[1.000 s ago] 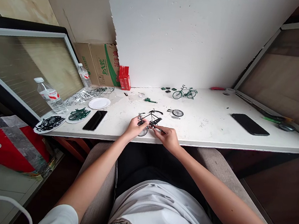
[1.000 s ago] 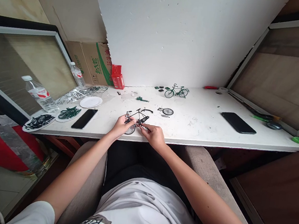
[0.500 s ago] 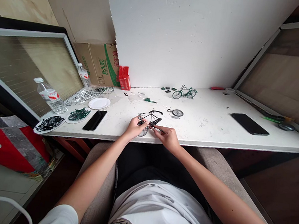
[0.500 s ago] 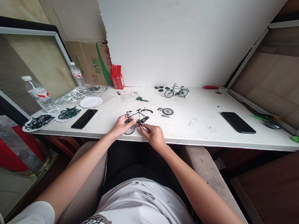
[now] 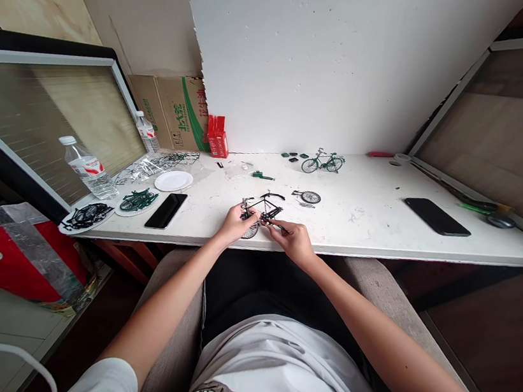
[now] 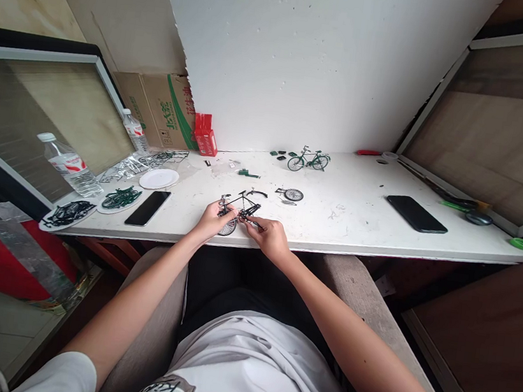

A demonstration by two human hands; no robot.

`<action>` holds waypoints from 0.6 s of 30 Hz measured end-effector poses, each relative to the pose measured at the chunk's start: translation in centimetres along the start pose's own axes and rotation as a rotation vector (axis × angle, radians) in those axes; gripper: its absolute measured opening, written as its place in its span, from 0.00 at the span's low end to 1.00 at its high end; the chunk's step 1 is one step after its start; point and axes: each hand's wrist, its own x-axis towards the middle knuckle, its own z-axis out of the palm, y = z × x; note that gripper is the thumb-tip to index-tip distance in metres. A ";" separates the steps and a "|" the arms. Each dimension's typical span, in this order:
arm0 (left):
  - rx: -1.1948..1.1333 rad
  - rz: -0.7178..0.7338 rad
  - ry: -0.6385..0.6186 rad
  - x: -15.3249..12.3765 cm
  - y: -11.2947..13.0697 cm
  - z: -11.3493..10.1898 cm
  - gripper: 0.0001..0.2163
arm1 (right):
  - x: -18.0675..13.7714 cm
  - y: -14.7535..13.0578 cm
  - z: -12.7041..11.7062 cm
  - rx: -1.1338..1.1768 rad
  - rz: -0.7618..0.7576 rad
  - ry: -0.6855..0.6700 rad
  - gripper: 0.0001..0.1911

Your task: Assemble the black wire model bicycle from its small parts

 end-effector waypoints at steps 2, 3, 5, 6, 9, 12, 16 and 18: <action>0.002 -0.004 0.002 0.0 0.1 0.0 0.13 | 0.0 0.1 0.0 -0.002 -0.003 -0.001 0.25; 0.008 -0.003 -0.002 0.0 0.1 0.0 0.14 | 0.0 0.2 0.0 -0.004 -0.005 0.000 0.25; 0.024 0.006 -0.011 0.0 0.1 0.0 0.13 | 0.0 0.3 0.0 -0.008 -0.010 0.001 0.25; 0.029 0.009 -0.013 0.0 0.1 -0.1 0.13 | 0.0 0.3 0.0 -0.009 -0.012 0.001 0.26; 0.029 0.009 -0.013 0.0 0.0 -0.1 0.13 | 0.0 0.4 0.0 -0.007 -0.019 -0.002 0.25; 0.031 0.018 -0.015 0.1 -0.1 -0.1 0.13 | 0.0 0.4 0.0 -0.005 -0.025 -0.004 0.24; 0.032 0.026 -0.014 0.1 -0.1 -0.1 0.12 | 0.0 0.3 0.0 -0.004 -0.031 0.002 0.23; 0.027 0.016 -0.013 0.1 0.0 -0.1 0.13 | -0.1 0.2 0.0 -0.003 -0.028 0.008 0.24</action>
